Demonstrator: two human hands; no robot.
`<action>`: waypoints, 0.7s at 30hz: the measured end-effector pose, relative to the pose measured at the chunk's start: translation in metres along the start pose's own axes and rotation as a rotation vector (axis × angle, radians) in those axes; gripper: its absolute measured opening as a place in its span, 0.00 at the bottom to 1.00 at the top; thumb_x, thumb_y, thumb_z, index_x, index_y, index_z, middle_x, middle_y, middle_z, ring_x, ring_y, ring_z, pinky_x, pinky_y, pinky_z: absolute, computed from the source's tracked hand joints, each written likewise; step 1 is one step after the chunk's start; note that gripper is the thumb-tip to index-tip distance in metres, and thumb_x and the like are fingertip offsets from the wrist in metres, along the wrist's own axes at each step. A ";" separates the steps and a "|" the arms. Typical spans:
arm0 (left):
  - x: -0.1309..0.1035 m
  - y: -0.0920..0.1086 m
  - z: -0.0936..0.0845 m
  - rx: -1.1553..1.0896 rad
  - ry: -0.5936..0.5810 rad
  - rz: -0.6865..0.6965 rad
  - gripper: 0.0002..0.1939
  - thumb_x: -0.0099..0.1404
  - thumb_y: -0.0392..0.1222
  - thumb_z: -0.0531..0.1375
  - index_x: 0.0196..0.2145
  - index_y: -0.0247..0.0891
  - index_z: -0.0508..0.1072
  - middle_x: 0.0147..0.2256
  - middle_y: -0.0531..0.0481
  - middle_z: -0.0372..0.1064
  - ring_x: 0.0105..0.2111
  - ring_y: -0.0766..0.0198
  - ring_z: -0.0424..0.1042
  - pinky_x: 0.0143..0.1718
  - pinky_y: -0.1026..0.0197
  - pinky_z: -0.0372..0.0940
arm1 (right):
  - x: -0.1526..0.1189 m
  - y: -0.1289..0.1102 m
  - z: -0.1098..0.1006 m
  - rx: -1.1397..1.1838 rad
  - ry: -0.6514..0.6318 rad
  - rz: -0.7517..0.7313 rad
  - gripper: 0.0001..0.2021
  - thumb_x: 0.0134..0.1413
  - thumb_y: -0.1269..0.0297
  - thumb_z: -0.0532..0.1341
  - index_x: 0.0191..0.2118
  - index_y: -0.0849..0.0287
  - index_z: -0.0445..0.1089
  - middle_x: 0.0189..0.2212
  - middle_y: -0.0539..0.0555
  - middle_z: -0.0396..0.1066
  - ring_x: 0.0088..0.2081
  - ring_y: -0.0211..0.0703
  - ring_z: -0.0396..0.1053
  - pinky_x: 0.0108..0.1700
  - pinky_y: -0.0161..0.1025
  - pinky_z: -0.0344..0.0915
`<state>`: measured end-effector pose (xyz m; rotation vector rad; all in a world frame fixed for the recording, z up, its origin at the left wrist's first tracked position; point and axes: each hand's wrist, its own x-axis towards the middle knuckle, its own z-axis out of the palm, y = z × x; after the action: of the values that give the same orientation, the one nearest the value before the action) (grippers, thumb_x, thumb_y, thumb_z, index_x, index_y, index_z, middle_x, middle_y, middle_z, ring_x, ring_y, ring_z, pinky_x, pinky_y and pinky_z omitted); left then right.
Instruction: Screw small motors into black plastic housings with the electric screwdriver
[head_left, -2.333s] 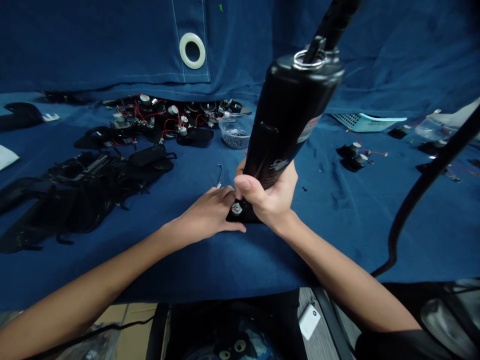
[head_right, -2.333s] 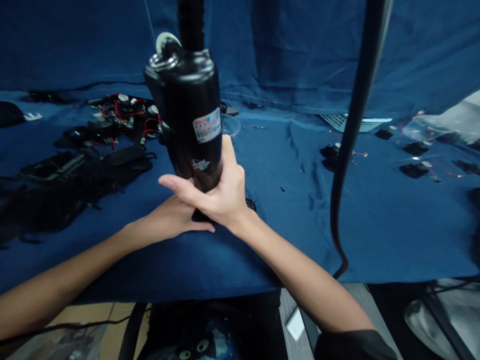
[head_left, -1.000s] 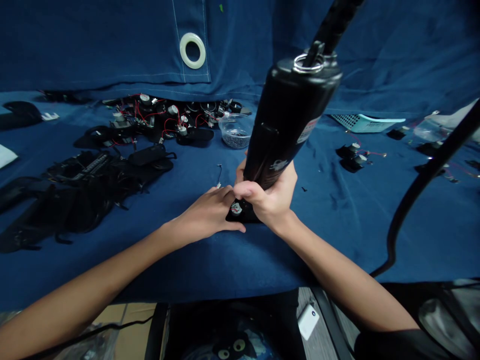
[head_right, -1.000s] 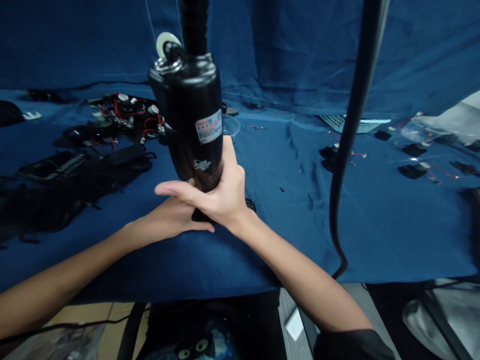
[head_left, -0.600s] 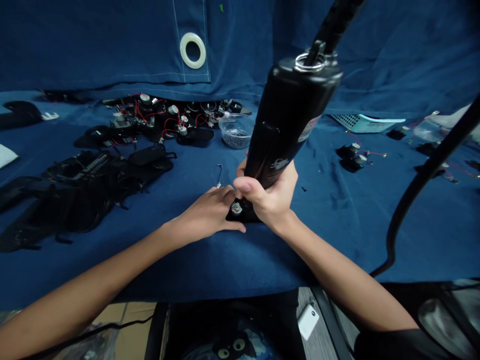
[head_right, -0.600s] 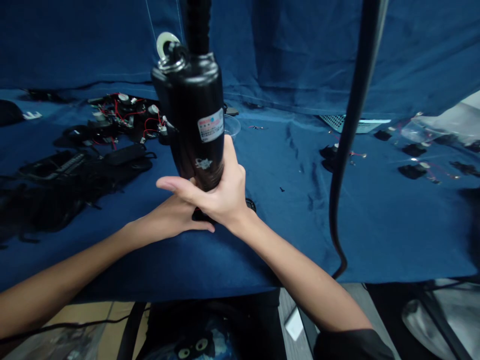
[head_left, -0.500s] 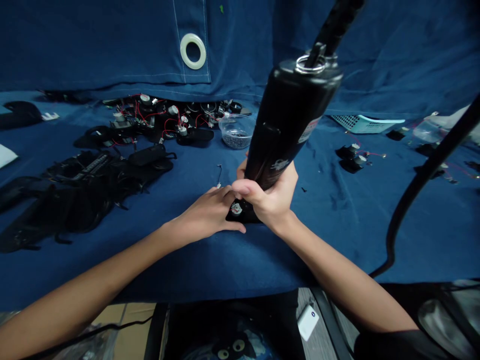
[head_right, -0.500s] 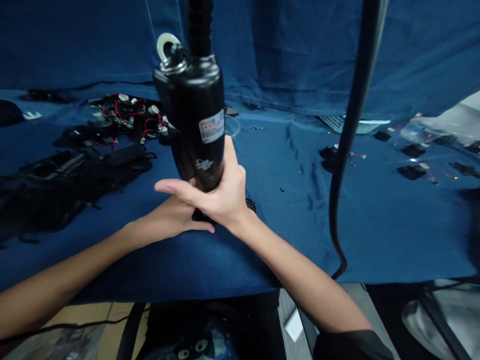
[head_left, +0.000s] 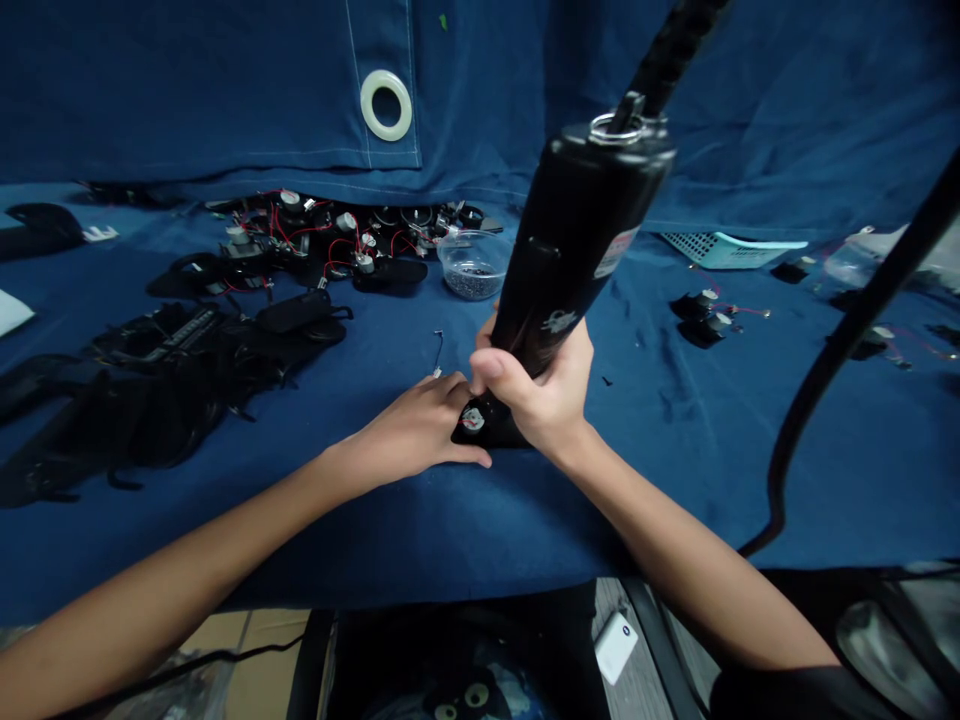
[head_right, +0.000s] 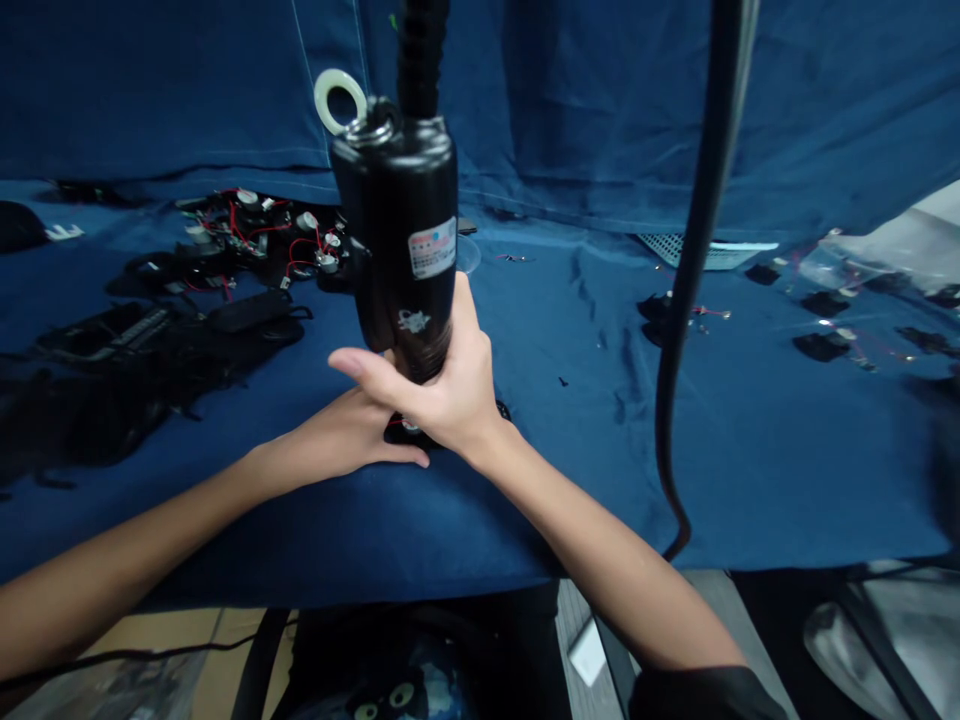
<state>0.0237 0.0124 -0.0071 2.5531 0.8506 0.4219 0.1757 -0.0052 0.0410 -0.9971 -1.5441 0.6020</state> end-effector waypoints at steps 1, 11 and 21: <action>0.000 0.000 0.000 0.009 -0.006 -0.002 0.42 0.56 0.58 0.66 0.60 0.32 0.59 0.49 0.37 0.66 0.53 0.42 0.65 0.58 0.40 0.58 | 0.000 -0.001 -0.003 0.005 -0.023 0.005 0.28 0.49 0.42 0.64 0.49 0.52 0.59 0.37 0.54 0.71 0.40 0.48 0.73 0.41 0.47 0.72; -0.001 0.003 0.000 0.027 -0.014 -0.055 0.40 0.54 0.57 0.68 0.56 0.33 0.61 0.51 0.36 0.66 0.57 0.42 0.63 0.58 0.44 0.59 | 0.016 -0.010 -0.044 -0.097 -0.493 0.133 0.16 0.55 0.52 0.64 0.42 0.60 0.69 0.36 0.53 0.73 0.39 0.44 0.71 0.43 0.41 0.68; -0.003 -0.001 0.001 0.005 0.007 -0.047 0.35 0.56 0.60 0.66 0.53 0.34 0.64 0.53 0.37 0.65 0.54 0.43 0.65 0.55 0.44 0.61 | 0.007 -0.010 -0.020 0.091 -0.186 0.018 0.29 0.53 0.44 0.62 0.54 0.52 0.55 0.40 0.54 0.72 0.40 0.45 0.73 0.44 0.46 0.70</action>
<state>0.0217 0.0108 -0.0087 2.5326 0.9131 0.4152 0.1923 -0.0072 0.0571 -0.9070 -1.6558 0.7889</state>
